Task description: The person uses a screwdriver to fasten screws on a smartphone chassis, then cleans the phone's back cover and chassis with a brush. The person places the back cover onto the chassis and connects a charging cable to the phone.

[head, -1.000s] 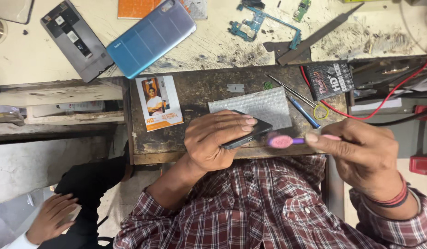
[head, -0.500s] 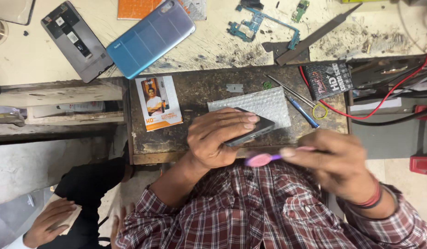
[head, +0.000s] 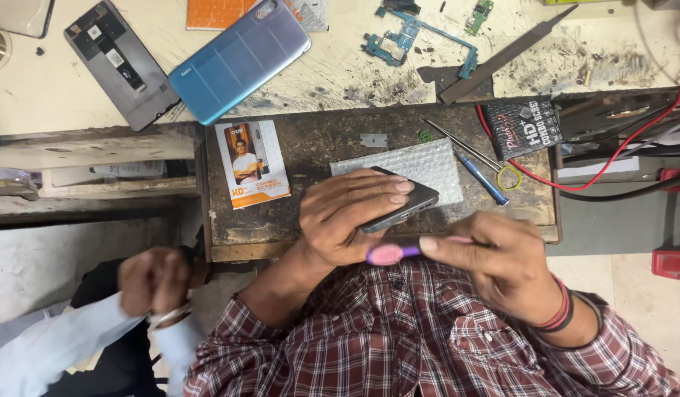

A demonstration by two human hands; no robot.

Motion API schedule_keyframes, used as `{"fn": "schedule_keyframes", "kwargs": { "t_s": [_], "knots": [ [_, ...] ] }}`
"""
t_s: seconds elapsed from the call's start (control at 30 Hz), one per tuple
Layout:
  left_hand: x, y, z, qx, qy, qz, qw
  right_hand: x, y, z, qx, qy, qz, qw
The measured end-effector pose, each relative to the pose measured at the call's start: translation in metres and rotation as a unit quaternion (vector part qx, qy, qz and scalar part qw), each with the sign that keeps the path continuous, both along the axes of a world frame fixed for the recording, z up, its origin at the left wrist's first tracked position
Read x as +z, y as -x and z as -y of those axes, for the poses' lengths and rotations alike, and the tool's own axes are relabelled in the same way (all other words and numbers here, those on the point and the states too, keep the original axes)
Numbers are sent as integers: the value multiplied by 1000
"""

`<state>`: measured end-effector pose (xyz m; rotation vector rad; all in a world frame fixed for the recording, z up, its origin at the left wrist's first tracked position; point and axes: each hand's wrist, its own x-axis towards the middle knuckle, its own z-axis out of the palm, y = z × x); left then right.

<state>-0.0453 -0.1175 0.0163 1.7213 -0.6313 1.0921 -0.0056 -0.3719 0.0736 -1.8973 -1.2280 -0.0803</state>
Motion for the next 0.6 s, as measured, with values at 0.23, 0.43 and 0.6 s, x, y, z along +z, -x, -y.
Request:
{"fn": "schedule_keyframes", "kwargs": {
  "t_s": [0.23, 0.43, 0.6],
  "knots": [
    [6, 0, 2, 20, 4, -6, 1000, -8, 10, -2, -50, 8, -17, 999],
    [4, 4, 1, 39, -1, -18, 999, -14, 10, -1, -68, -56, -56, 995],
    [4, -1, 5, 48, -2, 7, 999, -19, 19, 3, -67, -41, -68, 995]
  ]
}}
